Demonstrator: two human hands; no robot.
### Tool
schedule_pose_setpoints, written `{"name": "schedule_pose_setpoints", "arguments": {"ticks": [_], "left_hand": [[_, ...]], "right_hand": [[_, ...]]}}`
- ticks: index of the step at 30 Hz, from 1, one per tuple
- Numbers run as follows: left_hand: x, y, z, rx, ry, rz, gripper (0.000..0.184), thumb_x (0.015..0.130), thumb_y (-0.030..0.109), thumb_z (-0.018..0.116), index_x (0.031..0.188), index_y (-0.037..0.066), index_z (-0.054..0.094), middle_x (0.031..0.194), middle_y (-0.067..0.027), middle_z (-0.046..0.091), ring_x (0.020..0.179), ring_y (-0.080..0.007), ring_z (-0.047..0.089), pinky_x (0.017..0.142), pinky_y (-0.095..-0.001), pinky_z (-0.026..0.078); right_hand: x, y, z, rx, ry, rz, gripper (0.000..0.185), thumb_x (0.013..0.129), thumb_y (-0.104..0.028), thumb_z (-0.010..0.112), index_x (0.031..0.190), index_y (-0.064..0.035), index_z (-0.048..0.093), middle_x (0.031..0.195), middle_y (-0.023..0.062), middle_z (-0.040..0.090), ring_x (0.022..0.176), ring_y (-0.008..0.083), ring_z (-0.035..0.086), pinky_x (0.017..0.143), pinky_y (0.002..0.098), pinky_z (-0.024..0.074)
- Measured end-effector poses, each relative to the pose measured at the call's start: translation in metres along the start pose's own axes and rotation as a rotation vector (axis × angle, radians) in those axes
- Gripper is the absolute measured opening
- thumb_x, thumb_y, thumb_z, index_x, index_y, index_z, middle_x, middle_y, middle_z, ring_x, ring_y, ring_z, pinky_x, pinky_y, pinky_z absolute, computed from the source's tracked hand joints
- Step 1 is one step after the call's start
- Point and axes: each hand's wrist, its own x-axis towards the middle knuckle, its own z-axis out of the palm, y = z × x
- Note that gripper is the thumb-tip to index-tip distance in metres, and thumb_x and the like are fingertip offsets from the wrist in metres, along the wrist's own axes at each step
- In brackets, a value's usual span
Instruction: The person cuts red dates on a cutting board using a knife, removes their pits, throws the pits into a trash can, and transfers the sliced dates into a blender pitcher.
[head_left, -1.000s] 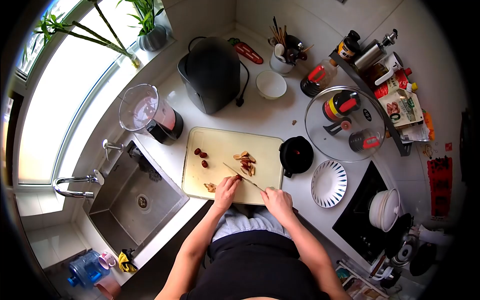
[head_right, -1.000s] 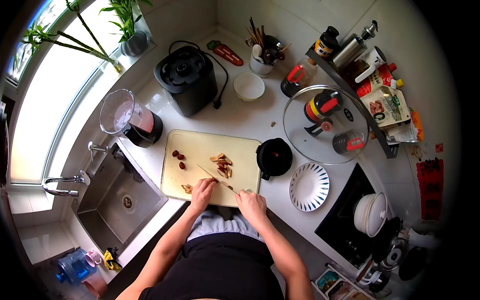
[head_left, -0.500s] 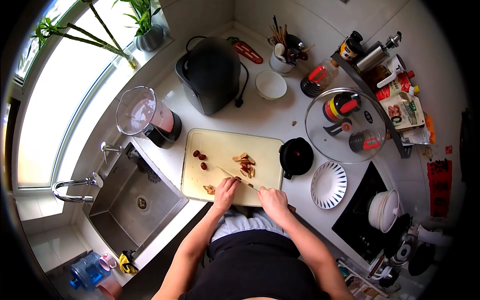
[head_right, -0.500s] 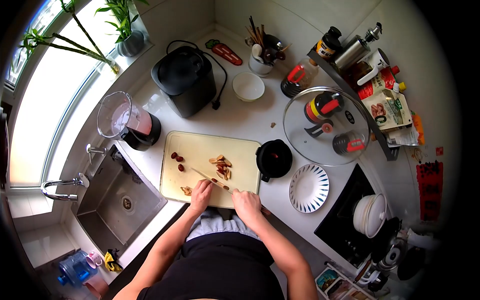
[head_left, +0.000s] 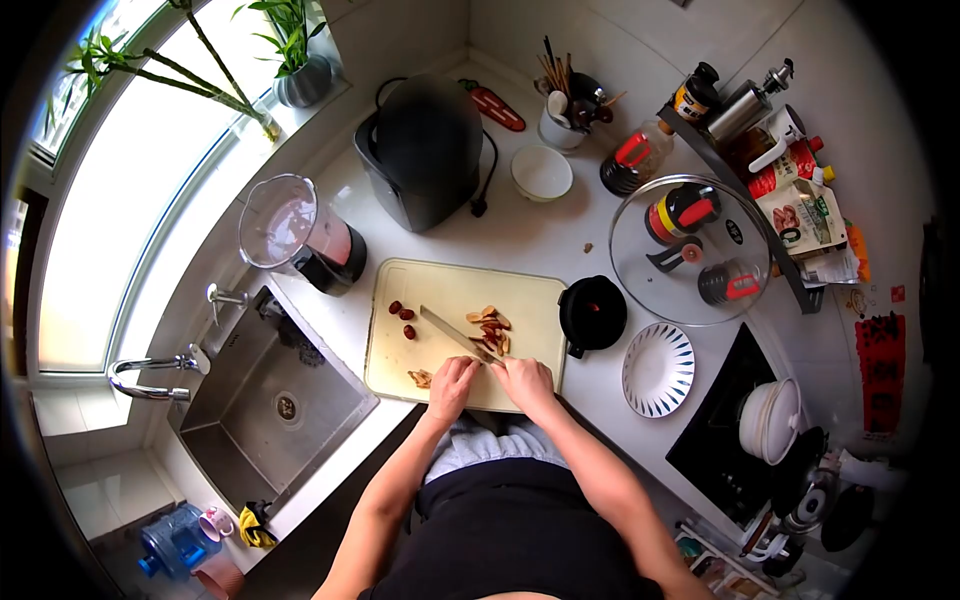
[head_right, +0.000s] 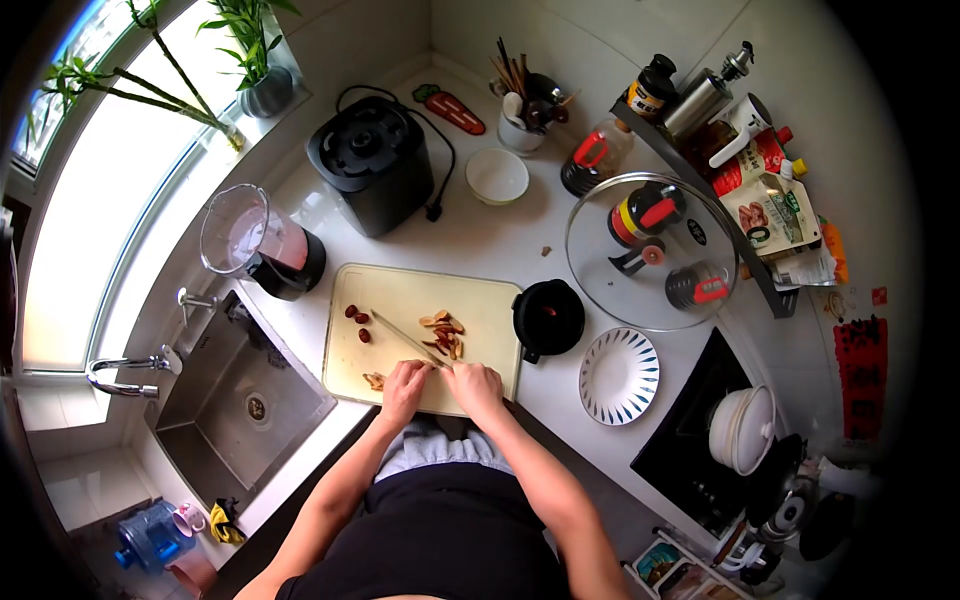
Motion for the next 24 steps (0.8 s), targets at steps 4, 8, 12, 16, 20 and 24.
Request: {"name": "schedule_pose_setpoints", "arguments": {"ticks": [4,8,12,16,20,24], "left_hand": [[-0.007,0.003,-0.006,-0.026,-0.01,-0.03,0.039,0.07,-0.001,0.063,0.109,0.003,0.068,0.105,-0.0097,0.064,0.097,-0.028,0.064,0.078,-0.0371,0.056],[-0.006,0.005,-0.008,-0.004,0.037,0.015,0.035,0.072,-0.002,0.064,0.106,0.002,0.068,0.105,-0.0095,0.065,0.096,-0.028,0.064,0.077,-0.0363,0.056],[-0.006,0.002,-0.008,0.003,0.003,0.02,0.039,0.069,-0.001,0.062,0.107,-0.001,0.068,0.111,-0.0097,0.065,0.102,-0.0282,0.063,0.081,-0.0354,0.056],[-0.005,0.0,-0.007,0.0,0.014,0.029,0.038,0.07,0.0,0.062,0.107,-0.001,0.068,0.111,-0.0101,0.065,0.102,-0.0284,0.063,0.081,-0.0354,0.056],[-0.005,0.0,-0.008,-0.006,0.011,0.026,0.035,0.072,0.002,0.062,0.107,-0.001,0.067,0.11,-0.0105,0.065,0.101,-0.0288,0.063,0.08,-0.0359,0.056],[-0.004,-0.001,-0.008,-0.016,0.006,0.035,0.034,0.073,0.002,0.063,0.107,-0.001,0.067,0.109,-0.0108,0.065,0.101,-0.0291,0.064,0.079,-0.0363,0.056]], "right_hand": [[-0.011,0.002,-0.013,0.08,0.013,0.021,0.034,0.094,-0.035,0.064,0.08,-0.0043,0.069,0.066,0.0208,0.065,0.066,0.0411,0.067,0.062,0.0495,0.054],[-0.032,0.004,-0.034,0.045,-0.043,0.031,0.034,0.094,-0.035,0.064,0.08,-0.004,0.069,0.066,0.0208,0.065,0.065,0.0408,0.067,0.061,0.0493,0.0535],[-0.043,0.004,-0.036,-0.015,-0.015,-0.013,0.034,0.094,-0.033,0.064,0.078,-0.0036,0.069,0.064,0.0204,0.065,0.063,0.0401,0.066,0.061,0.0488,0.0531],[-0.043,0.0,-0.033,-0.022,-0.003,-0.034,0.034,0.094,-0.032,0.065,0.077,-0.003,0.068,0.065,0.0212,0.065,0.064,0.0396,0.067,0.061,0.0487,0.0531],[-0.042,-0.004,-0.036,-0.033,-0.016,-0.027,0.034,0.094,-0.032,0.065,0.077,-0.0027,0.068,0.066,0.0221,0.065,0.063,0.0399,0.067,0.061,0.0487,0.0533],[-0.037,-0.005,-0.036,-0.046,-0.071,-0.002,0.034,0.094,-0.032,0.064,0.078,-0.003,0.069,0.067,0.0226,0.066,0.065,0.0406,0.067,0.063,0.0489,0.0546]]}}
